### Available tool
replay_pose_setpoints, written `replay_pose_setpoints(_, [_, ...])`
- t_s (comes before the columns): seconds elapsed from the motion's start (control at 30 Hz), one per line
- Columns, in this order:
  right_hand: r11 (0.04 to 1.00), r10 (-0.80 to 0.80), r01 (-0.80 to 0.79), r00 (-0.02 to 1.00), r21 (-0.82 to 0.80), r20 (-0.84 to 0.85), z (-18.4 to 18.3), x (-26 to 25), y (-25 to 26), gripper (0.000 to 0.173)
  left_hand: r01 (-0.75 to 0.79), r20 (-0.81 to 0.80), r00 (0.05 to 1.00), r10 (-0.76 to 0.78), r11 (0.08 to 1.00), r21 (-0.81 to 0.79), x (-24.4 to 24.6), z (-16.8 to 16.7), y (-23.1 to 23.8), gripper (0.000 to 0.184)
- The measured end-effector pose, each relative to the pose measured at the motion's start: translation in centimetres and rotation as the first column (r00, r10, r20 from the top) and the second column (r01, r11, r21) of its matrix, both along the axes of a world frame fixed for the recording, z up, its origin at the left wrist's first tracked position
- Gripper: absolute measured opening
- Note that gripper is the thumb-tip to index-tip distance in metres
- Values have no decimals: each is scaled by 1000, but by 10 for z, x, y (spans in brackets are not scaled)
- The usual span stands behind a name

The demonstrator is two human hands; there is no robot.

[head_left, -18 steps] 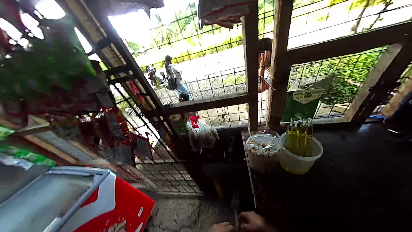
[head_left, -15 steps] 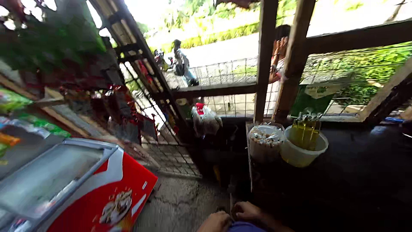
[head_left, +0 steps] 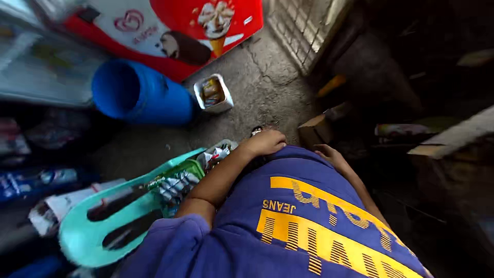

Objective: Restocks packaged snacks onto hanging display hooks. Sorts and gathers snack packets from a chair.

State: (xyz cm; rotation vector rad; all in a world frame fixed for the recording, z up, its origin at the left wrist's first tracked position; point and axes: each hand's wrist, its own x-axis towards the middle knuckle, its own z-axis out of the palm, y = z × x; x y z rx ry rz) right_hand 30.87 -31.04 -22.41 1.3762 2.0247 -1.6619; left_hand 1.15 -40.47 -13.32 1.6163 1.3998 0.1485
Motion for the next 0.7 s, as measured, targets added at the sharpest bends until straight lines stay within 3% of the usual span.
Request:
replay_pose_setpoints(0.13, [996,6,7,989,-86,146,-15,-5,-14,37,-308,6,948,319,922,-234,-58,-56,-45,32])
replay_pose_setpoints(0.3, [980,184,-161,955,-115,231,-27,-39,-2,35,-661,-70,714,696,638,-395,-113,-103,-126,34])
replay_pose_setpoints(0.43, [955,295,-285,883,-81,364,-27,-78,22,38,-766,-149,575,805,465,-444,-128,-120,-173,35])
replay_pose_setpoints(0.57, [954,289,-299,874,-37,390,-32,-103,36,40,-794,-128,507,852,403,-456,-121,-132,-195,35])
replay_pose_setpoints(0.7, [906,412,-417,821,-78,396,-46,-103,36,39,-827,-76,391,917,314,-466,-91,-139,-214,35])
